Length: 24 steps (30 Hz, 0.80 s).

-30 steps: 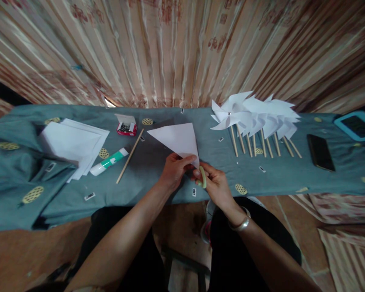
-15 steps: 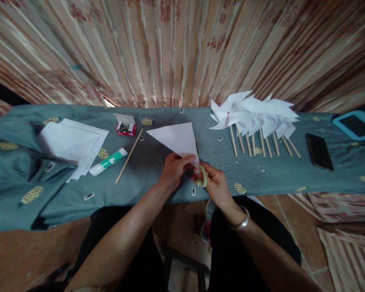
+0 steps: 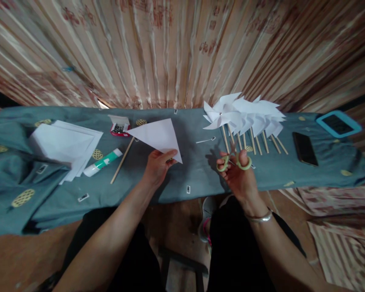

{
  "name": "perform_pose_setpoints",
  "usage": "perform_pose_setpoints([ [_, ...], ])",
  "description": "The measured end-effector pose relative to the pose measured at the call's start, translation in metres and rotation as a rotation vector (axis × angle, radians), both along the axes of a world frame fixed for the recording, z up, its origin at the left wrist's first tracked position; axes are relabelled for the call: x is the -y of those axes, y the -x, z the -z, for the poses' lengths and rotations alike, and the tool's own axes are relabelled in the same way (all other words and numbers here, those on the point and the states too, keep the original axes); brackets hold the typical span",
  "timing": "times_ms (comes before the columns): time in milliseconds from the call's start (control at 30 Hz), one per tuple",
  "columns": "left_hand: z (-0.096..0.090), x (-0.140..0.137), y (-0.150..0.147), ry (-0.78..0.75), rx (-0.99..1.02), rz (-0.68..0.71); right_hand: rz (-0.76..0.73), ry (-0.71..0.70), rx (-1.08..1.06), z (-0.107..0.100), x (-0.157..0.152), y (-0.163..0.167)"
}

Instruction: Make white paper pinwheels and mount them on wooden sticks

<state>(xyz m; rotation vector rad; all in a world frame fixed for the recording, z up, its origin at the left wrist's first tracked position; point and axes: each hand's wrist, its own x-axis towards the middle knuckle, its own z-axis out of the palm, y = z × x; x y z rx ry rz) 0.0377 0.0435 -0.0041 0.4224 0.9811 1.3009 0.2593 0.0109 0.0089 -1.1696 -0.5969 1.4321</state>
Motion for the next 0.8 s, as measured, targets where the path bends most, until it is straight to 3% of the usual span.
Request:
perform_pose_setpoints([
  [167,-0.002,0.002,0.002,0.021,-0.022,-0.011,-0.175,0.099,0.018,0.001,-0.002,0.010],
  [400,-0.004,0.005,0.002,0.035,-0.045,-0.011,-0.336,0.160,-0.238,0.006,-0.031,0.042],
  [500,-0.005,0.006,0.005,0.044,-0.049,-0.015,-0.260,0.171,-0.296,0.008,-0.031,0.051],
  [667,-0.007,0.008,0.012,0.042,-0.060,-0.018,-0.022,0.138,-0.224,0.006,0.000,0.051],
  [800,-0.006,0.011,0.015,0.051,-0.070,-0.017,0.005,0.089,-0.101,0.004,0.012,0.047],
])
